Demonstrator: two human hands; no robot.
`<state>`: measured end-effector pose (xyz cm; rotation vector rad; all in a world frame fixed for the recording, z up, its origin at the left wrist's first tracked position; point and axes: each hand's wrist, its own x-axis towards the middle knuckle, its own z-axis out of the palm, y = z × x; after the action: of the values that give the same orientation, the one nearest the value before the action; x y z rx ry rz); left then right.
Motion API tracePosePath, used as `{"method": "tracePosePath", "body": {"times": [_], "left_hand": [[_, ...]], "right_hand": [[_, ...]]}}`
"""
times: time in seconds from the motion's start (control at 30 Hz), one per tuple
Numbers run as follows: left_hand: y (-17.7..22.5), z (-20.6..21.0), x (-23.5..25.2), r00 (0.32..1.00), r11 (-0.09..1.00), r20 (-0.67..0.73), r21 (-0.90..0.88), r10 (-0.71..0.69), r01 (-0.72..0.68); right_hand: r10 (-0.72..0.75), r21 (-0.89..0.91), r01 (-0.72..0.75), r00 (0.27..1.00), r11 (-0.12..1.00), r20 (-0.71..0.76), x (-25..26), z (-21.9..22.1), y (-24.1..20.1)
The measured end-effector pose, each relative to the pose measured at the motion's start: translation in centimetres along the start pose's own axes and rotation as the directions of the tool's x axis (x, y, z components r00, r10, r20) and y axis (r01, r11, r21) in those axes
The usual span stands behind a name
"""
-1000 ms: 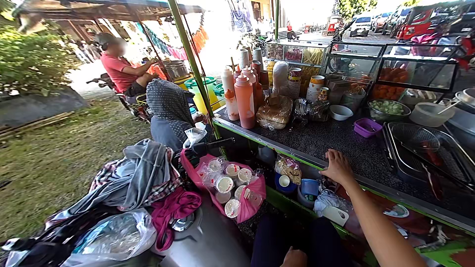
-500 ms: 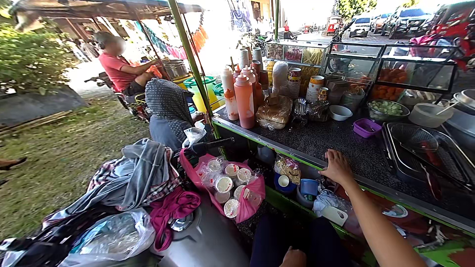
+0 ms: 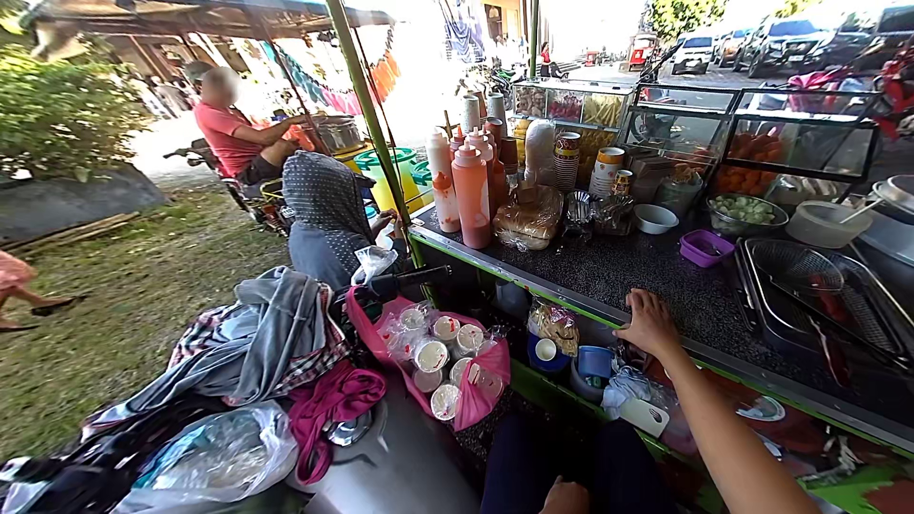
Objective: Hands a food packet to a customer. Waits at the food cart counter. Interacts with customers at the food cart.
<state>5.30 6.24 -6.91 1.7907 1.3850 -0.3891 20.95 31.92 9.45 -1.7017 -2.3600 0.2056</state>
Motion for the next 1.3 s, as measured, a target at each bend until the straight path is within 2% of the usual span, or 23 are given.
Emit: {"method": "tracePosePath", "body": {"times": [1.3], "left_hand": [[-0.09, 0.10, 0.13, 1.000, 1.000, -0.006, -0.003, 0.000, 0.000]], "right_hand": [[0.005, -0.005, -0.006, 1.000, 1.000, -0.015, 0.01, 0.17, 0.03]]}}
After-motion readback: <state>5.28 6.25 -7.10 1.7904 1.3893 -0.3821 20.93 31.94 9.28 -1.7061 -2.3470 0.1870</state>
